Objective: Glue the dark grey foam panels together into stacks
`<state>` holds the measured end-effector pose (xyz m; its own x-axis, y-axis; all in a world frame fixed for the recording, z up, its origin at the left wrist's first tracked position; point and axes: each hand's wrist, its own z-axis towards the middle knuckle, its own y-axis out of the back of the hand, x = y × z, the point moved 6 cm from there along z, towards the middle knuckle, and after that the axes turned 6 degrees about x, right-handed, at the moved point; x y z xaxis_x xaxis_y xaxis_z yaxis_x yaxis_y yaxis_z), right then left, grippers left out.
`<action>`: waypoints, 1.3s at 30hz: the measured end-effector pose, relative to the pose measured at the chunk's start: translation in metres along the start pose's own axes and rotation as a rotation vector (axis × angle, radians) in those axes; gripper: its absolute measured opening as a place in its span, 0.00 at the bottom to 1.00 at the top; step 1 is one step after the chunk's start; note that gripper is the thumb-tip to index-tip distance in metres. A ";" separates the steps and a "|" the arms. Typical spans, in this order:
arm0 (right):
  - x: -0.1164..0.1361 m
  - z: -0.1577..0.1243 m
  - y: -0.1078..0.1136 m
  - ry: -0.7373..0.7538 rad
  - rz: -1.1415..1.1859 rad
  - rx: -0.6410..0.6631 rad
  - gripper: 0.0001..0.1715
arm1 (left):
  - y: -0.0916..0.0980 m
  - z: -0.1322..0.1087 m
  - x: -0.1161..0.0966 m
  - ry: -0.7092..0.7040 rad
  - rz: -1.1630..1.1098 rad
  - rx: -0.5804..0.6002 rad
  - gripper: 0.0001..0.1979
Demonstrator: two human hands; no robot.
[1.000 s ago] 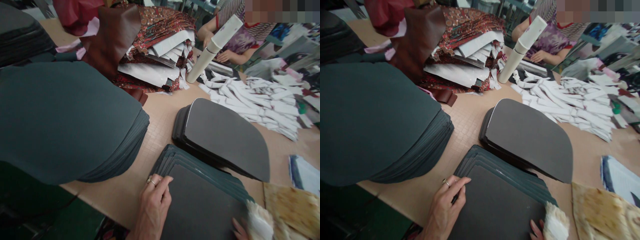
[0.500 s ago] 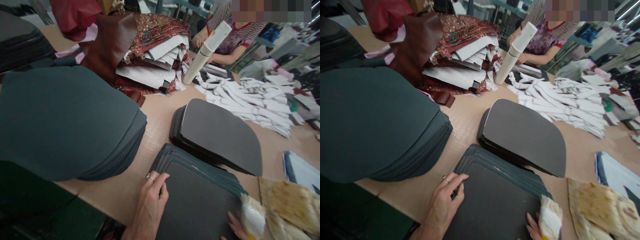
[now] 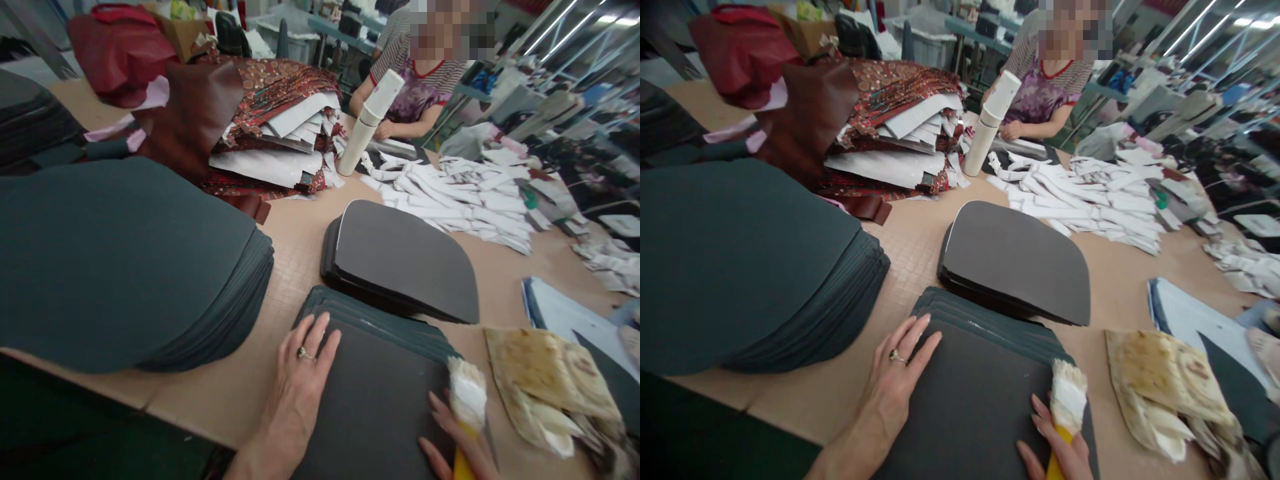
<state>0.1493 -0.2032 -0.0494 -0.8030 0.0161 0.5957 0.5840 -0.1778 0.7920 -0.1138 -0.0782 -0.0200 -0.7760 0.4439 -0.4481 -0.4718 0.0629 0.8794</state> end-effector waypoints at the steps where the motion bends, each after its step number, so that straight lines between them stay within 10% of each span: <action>1: 0.003 0.000 0.002 0.000 0.020 0.006 0.21 | -0.004 0.001 -0.006 -0.071 0.030 0.042 0.28; 9: 0.032 0.016 0.001 0.158 -0.062 -0.085 0.19 | -0.015 0.006 -0.023 -0.227 0.184 0.137 0.23; 18: 0.105 0.092 -0.052 0.331 -0.114 -0.004 0.14 | -0.008 0.022 -0.031 -0.188 0.195 0.290 0.21; 32: 0.104 0.092 -0.059 0.358 -0.152 0.125 0.17 | -0.014 0.026 -0.026 -0.111 0.201 0.527 0.37; 39: 0.022 0.053 -0.010 0.167 -0.288 -0.114 0.22 | -0.023 0.026 -0.031 -0.090 0.323 0.493 0.31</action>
<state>0.1318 -0.1494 -0.0366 -0.9467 -0.0778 0.3125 0.3212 -0.2984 0.8988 -0.0680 -0.0698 -0.0218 -0.7990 0.5826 -0.1488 0.0491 0.3099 0.9495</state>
